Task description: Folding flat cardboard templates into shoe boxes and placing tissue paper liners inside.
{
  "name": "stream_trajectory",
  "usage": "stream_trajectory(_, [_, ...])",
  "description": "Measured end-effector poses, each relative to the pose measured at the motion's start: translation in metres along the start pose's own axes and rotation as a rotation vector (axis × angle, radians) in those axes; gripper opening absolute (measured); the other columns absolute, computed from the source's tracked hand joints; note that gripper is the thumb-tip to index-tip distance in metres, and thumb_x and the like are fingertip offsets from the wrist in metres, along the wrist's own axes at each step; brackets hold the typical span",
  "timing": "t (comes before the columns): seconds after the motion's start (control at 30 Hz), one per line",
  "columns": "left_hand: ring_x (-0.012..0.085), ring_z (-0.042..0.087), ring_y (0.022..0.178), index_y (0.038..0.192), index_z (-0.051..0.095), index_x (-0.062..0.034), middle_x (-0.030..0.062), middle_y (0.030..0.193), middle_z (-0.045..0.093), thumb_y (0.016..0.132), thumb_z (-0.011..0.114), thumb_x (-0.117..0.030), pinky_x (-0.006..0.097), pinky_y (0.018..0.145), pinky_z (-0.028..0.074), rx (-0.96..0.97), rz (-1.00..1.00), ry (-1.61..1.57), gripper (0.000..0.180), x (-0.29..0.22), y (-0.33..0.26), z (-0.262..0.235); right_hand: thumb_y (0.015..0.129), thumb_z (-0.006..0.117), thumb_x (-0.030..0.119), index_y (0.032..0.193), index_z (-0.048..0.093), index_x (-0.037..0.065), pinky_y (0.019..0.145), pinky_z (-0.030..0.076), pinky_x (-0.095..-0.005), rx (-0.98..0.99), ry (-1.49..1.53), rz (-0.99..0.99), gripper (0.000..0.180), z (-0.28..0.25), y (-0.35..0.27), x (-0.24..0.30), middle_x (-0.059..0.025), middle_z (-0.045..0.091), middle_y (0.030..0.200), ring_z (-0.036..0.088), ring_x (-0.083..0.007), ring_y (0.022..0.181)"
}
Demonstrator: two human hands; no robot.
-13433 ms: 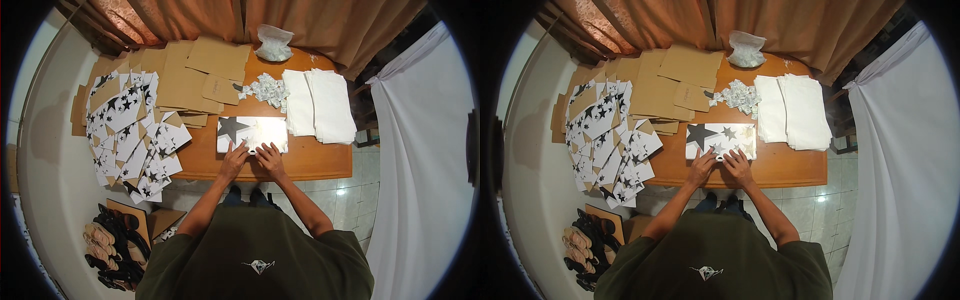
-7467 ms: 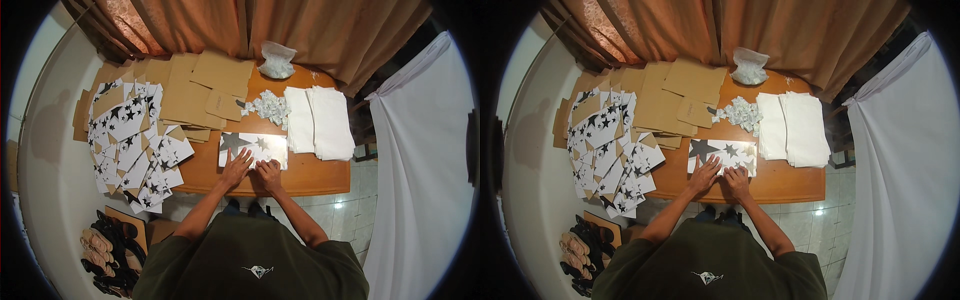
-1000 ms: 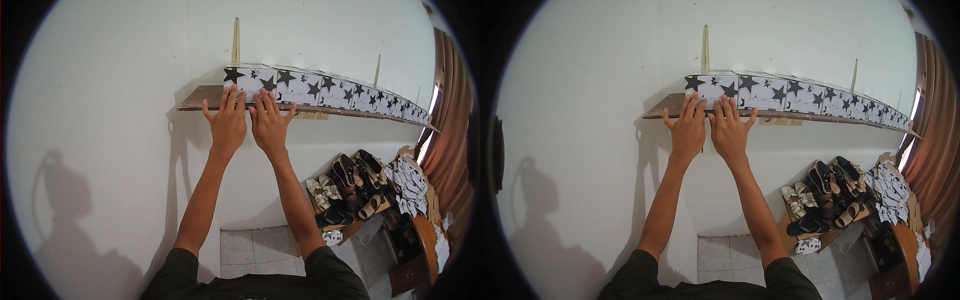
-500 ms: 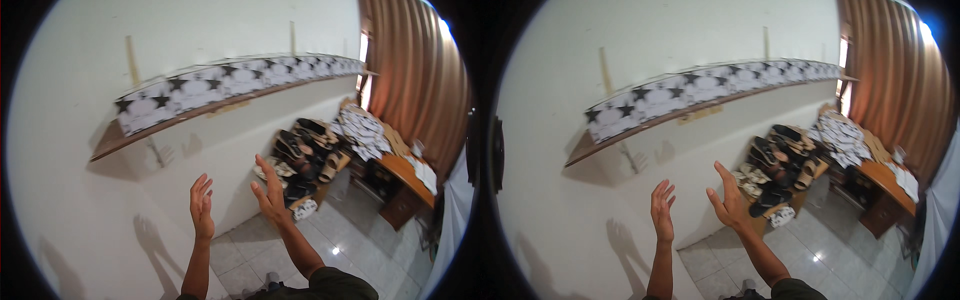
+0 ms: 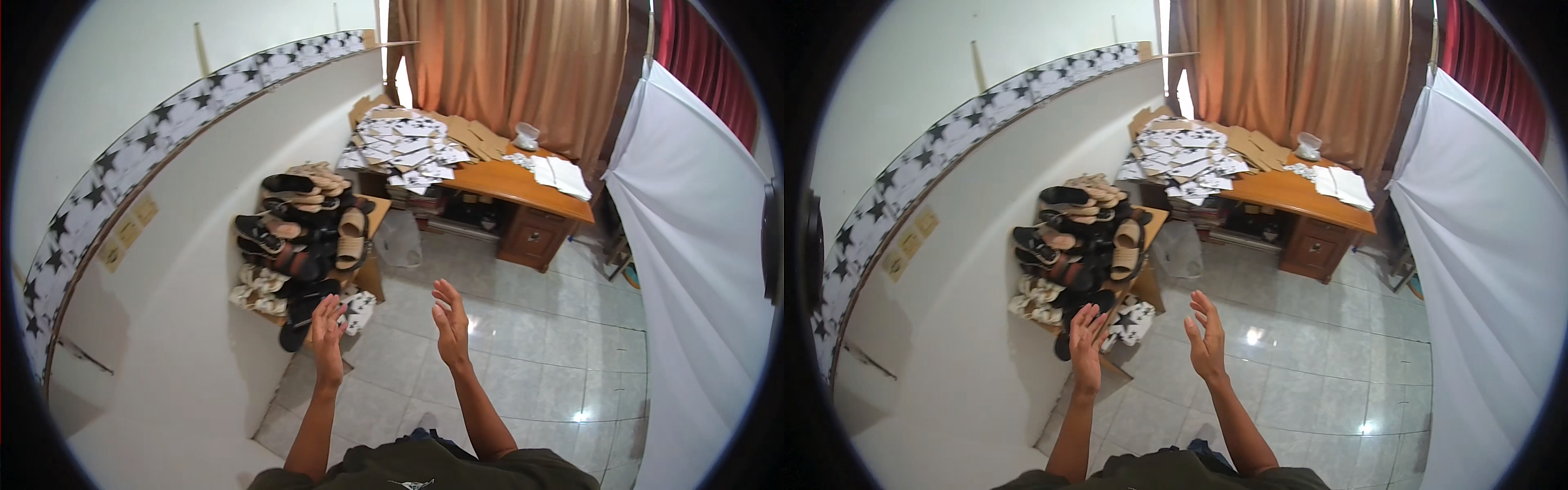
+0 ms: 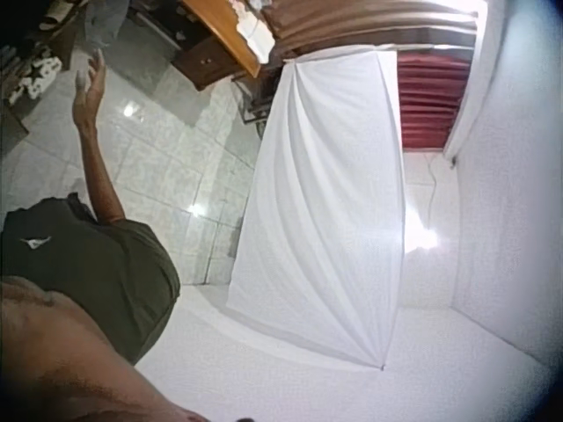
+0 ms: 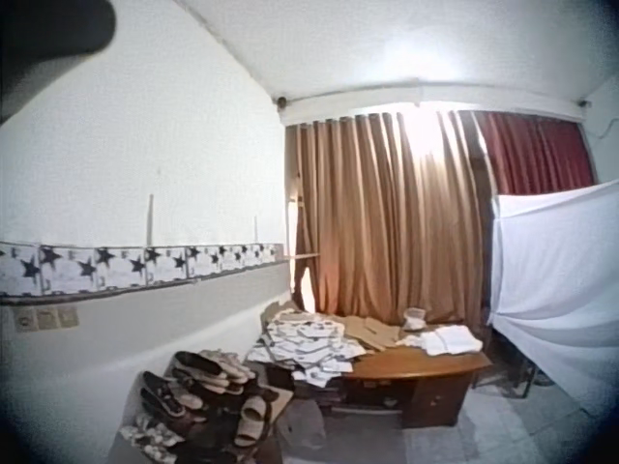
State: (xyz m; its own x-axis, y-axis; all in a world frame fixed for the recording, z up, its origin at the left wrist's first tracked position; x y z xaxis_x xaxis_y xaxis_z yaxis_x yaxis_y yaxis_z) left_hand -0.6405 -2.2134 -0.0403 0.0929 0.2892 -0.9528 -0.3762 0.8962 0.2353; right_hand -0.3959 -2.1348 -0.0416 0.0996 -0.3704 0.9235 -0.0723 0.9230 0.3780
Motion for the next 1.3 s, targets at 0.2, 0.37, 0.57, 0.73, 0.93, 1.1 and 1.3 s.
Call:
stream_trajectory(0.2, [0.0284, 0.041, 0.14, 0.151, 0.034, -0.0061, 0.016, 0.154, 0.038, 0.1, 0.048, -0.046, 0.047, 0.114, 0.031, 0.14, -0.041, -0.073, 0.066, 0.083, 0.124, 0.228, 0.1, 0.054, 0.026, 0.149, 0.043, 0.004, 0.11, 0.041, -0.045, -0.141, -0.112, -0.025, 0.054, -0.198, 0.142, -0.054, -0.0166, 0.053, 0.146, 0.052, -0.0291, 0.132])
stream_trajectory(0.37, [0.0314, 0.041, 0.14, 0.151, 0.034, -0.0072, 0.0173, 0.154, 0.036, 0.099, 0.05, -0.046, 0.052, 0.114, 0.031, 0.211, -0.033, -0.104, 0.067, 0.142, 0.24, 0.335, 0.099, 0.054, 0.025, 0.149, 0.043, 0.005, 0.11, 0.042, -0.0444, -0.159, -0.117, -0.006, 0.054, -0.26, 0.269, -0.105, -0.0172, 0.054, 0.145, 0.054, -0.029, 0.131])
stream_trajectory(0.57, [0.0294, 0.044, 0.137, 0.151, 0.033, -0.0078, 0.0166, 0.153, 0.039, 0.101, 0.046, -0.05, 0.048, 0.111, 0.033, 0.179, -0.037, -0.09, 0.066, 0.206, 0.423, 0.415, 0.099, 0.055, 0.024, 0.149, 0.043, 0.004, 0.11, 0.042, -0.0431, -0.116, -0.092, 0.015, 0.055, -0.284, 0.459, -0.194, -0.0179, 0.054, 0.143, 0.054, -0.0284, 0.13])
stream_trajectory(0.73, [0.0285, 0.045, 0.136, 0.15, 0.035, -0.0079, 0.0158, 0.153, 0.039, 0.101, 0.046, -0.047, 0.047, 0.11, 0.033, 0.16, -0.044, -0.092, 0.064, 0.263, 0.617, 0.465, 0.099, 0.054, 0.022, 0.148, 0.043, 0.004, 0.109, 0.042, -0.0413, -0.091, -0.075, 0.019, 0.054, -0.286, 0.659, -0.261, -0.0173, 0.054, 0.142, 0.054, -0.0267, 0.129])
stream_trajectory(0.93, [0.0279, 0.047, 0.135, 0.15, 0.035, -0.0076, 0.0156, 0.152, 0.041, 0.101, 0.045, -0.046, 0.048, 0.11, 0.033, 0.113, -0.088, -0.077, 0.063, 0.313, 0.85, 0.526, 0.099, 0.058, 0.02, 0.148, 0.043, 0.004, 0.107, 0.043, -0.0393, -0.074, -0.05, 0.035, 0.053, -0.291, 0.902, -0.335, -0.0172, 0.054, 0.141, 0.055, -0.0253, 0.126])
stream_trajectory(1.1, [0.0264, 0.049, 0.133, 0.15, 0.038, -0.0067, 0.0151, 0.15, 0.043, 0.101, 0.049, -0.044, 0.044, 0.108, 0.037, 0.082, -0.031, -0.099, 0.062, 0.353, 1.023, 0.595, 0.1, 0.059, 0.021, 0.148, 0.043, 0.003, 0.106, 0.044, -0.0384, -0.057, -0.007, 0.015, 0.054, -0.309, 1.088, -0.401, -0.0171, 0.055, 0.14, 0.055, -0.0249, 0.126])
stream_trajectory(1.3, [0.0251, 0.049, 0.133, 0.149, 0.037, -0.0064, 0.0147, 0.15, 0.043, 0.102, 0.046, -0.044, 0.043, 0.108, 0.036, 0.047, -0.002, -0.08, 0.061, 0.436, 1.215, 0.701, 0.1, 0.06, 0.022, 0.148, 0.043, 0.003, 0.106, 0.044, -0.0384, 0.022, 0.03, 0.054, 0.055, -0.353, 1.308, -0.508, -0.0175, 0.055, 0.139, 0.055, -0.0253, 0.126])
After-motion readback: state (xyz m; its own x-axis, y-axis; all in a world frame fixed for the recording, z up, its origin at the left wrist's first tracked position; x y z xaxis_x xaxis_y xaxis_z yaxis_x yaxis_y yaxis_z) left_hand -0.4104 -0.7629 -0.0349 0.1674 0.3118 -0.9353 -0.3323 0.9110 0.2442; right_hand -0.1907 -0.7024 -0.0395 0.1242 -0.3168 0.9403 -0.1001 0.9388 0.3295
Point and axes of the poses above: each hand's wrist, its own y-axis towards the middle knuckle, its own z-axis out of the palm, x = y × z, the point moved 9 cm from there along y, towards the middle knuckle
